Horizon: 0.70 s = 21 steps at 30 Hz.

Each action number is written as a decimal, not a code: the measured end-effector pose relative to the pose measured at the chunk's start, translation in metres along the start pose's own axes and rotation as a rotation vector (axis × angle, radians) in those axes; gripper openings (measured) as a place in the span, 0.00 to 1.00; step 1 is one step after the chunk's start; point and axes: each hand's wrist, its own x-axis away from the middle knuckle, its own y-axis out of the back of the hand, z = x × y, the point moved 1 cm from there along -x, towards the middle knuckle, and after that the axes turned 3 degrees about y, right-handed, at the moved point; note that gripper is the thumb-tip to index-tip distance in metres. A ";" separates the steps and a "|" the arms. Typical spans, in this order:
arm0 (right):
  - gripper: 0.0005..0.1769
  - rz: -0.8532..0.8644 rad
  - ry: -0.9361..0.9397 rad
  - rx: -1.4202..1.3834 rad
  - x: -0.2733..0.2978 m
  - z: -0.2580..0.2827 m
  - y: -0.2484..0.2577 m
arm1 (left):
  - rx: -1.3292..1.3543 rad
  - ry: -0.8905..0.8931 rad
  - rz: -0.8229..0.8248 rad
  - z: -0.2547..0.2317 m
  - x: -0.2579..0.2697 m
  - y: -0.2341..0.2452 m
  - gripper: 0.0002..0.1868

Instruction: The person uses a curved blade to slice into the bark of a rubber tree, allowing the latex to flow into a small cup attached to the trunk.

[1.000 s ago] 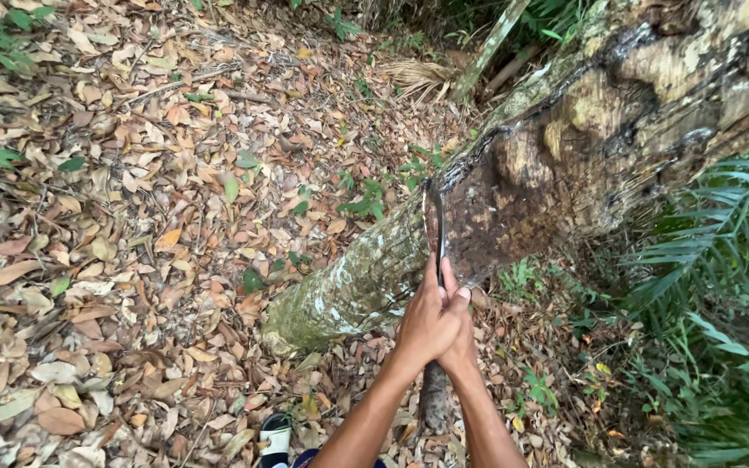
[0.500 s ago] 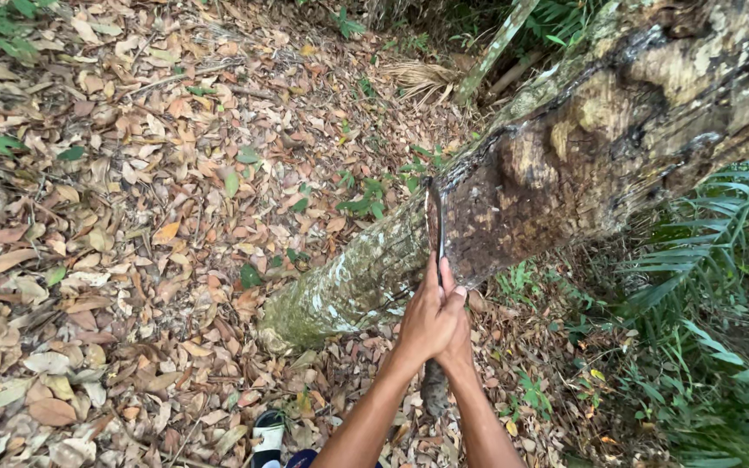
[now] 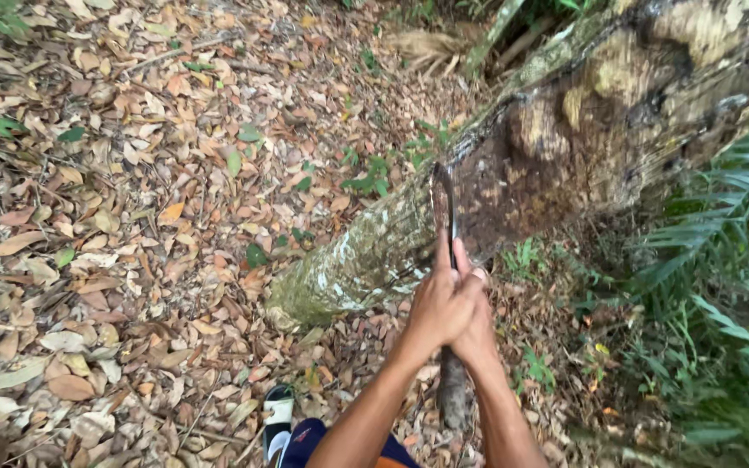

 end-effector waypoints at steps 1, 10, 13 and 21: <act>0.40 0.001 0.010 -0.001 -0.005 -0.004 -0.002 | 0.000 -0.006 -0.008 0.000 -0.005 0.001 0.48; 0.41 0.036 -0.024 -0.022 -0.019 -0.016 -0.005 | 0.095 -0.216 -0.093 0.029 -0.041 -0.012 0.48; 0.39 0.022 0.190 -0.020 -0.019 -0.008 -0.006 | 0.079 -0.313 -0.115 0.030 -0.042 -0.012 0.48; 0.39 0.045 0.302 -0.245 0.046 -0.008 0.018 | -0.196 -0.044 -0.022 0.012 0.028 -0.019 0.50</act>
